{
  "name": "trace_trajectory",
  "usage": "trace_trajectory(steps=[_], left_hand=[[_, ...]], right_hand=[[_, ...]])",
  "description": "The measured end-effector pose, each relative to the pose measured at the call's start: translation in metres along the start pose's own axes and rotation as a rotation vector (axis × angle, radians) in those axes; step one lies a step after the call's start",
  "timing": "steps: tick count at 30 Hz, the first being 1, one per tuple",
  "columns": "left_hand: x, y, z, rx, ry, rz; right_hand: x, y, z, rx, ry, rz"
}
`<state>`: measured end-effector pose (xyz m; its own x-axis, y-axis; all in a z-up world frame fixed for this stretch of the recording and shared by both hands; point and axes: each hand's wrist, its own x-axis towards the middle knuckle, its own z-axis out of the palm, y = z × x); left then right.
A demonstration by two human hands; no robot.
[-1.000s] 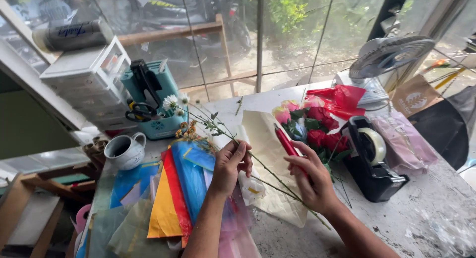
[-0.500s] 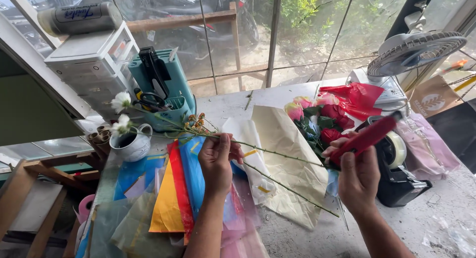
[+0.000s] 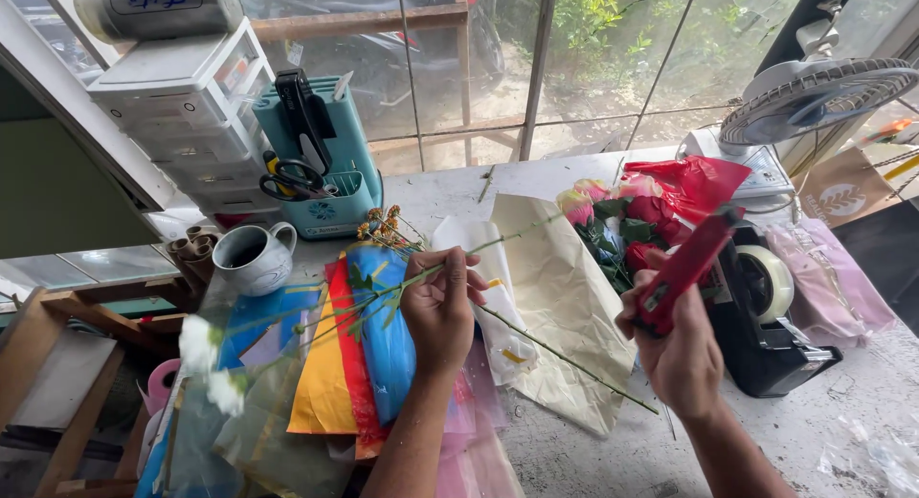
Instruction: The person folds a sheet of white wrapping paper and secures it with tape. They then pick up a bunch of white daisy-like flowers and use a red utility knife to trim the stems and remove leaves before placing the flowers into the prepared wrapping.
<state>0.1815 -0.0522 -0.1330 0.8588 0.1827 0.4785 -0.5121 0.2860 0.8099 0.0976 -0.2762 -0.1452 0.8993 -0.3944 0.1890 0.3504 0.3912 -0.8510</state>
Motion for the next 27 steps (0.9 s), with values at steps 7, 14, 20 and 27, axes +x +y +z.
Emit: trace_trajectory(steps=[7,14,20,27], left_hand=[[-0.005,-0.009,0.002,0.059,-0.034,0.006],[-0.007,-0.013,0.002,0.106,-0.002,0.078],[-0.014,-0.015,0.007,0.071,0.063,0.032],[-0.007,-0.025,0.003,0.080,0.039,0.130]], right_hand=[[-0.014,0.017,0.020,-0.065,-0.425,0.042],[0.024,0.017,0.052,-0.182,-0.717,-0.066],[0.003,0.028,0.040,-0.065,-0.687,0.114],[0.017,0.046,0.014,-0.259,-0.704,-0.008]])
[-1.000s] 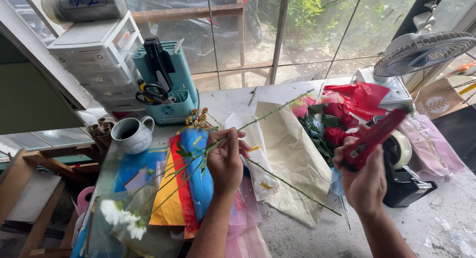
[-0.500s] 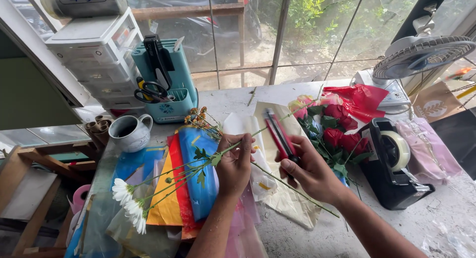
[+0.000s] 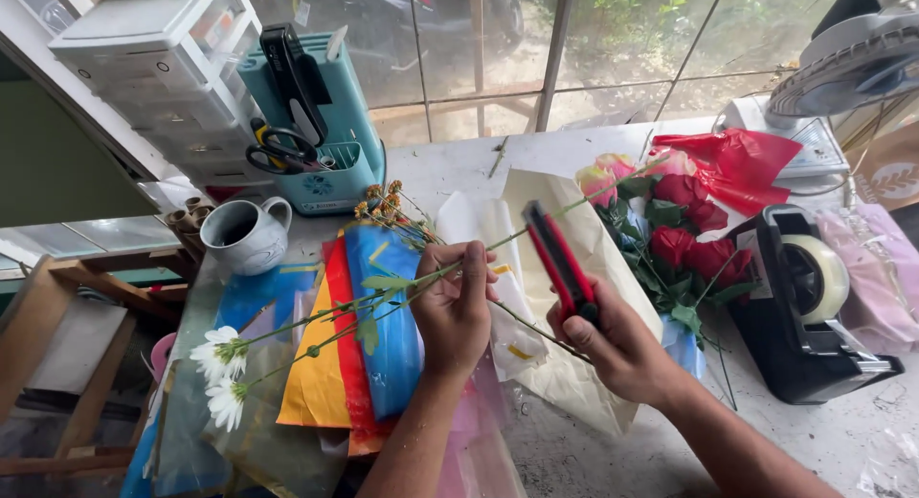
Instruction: The person folds a sheet of white wrapping paper and secures it with tape. They then pick up a bunch of white daisy-like flowers and use a red utility knife to trim the stems and remove leaves before placing the flowers into the prepared wrapping.
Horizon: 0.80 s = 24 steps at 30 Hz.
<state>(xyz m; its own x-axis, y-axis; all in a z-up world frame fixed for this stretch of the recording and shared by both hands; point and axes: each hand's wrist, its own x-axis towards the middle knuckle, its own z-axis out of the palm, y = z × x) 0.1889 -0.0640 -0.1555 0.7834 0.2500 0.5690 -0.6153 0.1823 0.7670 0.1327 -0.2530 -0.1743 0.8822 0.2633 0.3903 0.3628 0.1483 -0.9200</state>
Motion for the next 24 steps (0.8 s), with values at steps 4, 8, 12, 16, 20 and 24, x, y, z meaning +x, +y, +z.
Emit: trace_trajectory(steps=[4,8,12,16,20,24], left_hand=[[0.003,-0.003,-0.003,-0.001,-0.011,0.011],[0.004,0.006,-0.002,0.020,-0.022,0.023],[0.002,0.005,-0.003,0.025,-0.021,0.006],[0.003,0.006,-0.003,0.013,-0.012,-0.022],[0.002,0.002,-0.006,0.010,-0.014,-0.038],[0.003,0.002,-0.007,0.006,-0.010,-0.064]], right_hand=[[0.000,0.006,-0.005,-0.110,0.030,-0.086],[0.005,-0.002,0.003,-0.117,0.037,-0.151],[0.008,-0.014,0.015,-0.031,0.054,-0.178],[0.004,-0.005,0.015,0.067,0.093,-0.094],[-0.001,0.008,0.006,0.031,0.078,-0.094],[0.004,-0.003,0.007,-0.011,0.060,-0.086]])
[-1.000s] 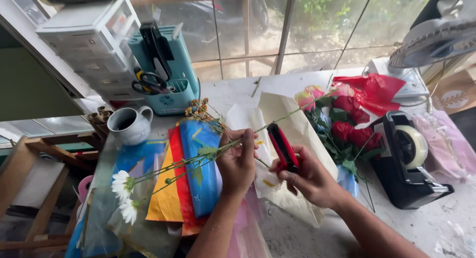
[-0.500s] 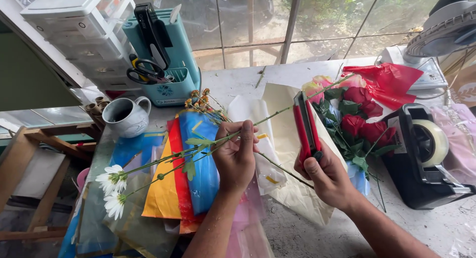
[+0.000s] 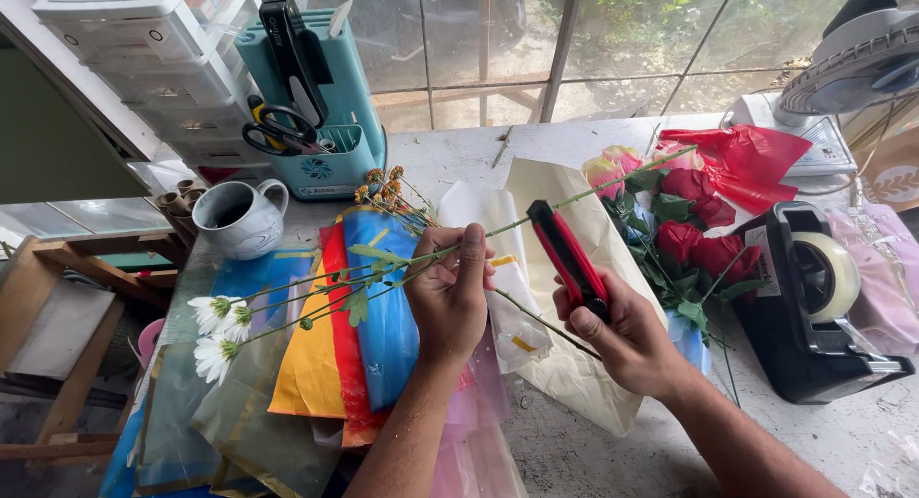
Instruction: The person folds a sheet of white wrapping paper and secures it with tape. They then pick up a bunch of white daisy-like flowers and use a red utility knife to trim the stems and remove leaves before placing the flowers into the prepared wrapping.
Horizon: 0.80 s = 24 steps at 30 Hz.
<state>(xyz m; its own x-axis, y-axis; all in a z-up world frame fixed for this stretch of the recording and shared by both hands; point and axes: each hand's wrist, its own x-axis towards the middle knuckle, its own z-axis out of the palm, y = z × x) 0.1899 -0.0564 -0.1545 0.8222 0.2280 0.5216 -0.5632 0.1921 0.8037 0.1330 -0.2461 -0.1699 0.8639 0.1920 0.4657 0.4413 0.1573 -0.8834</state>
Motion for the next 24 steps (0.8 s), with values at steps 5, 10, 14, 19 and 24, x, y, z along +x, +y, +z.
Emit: trace_trajectory(steps=[5,10,14,19,24], left_hand=[[-0.001,-0.001,-0.001,0.025,-0.015,-0.014],[0.000,-0.003,-0.001,0.016,-0.011,-0.009],[0.000,-0.004,-0.001,0.014,-0.010,-0.013],[0.000,-0.002,-0.002,0.040,-0.017,-0.006],[0.000,0.000,-0.002,0.021,-0.011,-0.012]], right_hand=[[0.003,-0.007,-0.001,-0.123,-0.002,-0.072],[-0.001,-0.004,-0.002,-0.100,-0.010,-0.116],[0.000,-0.009,0.004,0.055,-0.071,-0.041],[-0.006,0.012,-0.006,0.035,-0.049,-0.025],[-0.008,0.012,-0.006,0.015,0.006,-0.024]])
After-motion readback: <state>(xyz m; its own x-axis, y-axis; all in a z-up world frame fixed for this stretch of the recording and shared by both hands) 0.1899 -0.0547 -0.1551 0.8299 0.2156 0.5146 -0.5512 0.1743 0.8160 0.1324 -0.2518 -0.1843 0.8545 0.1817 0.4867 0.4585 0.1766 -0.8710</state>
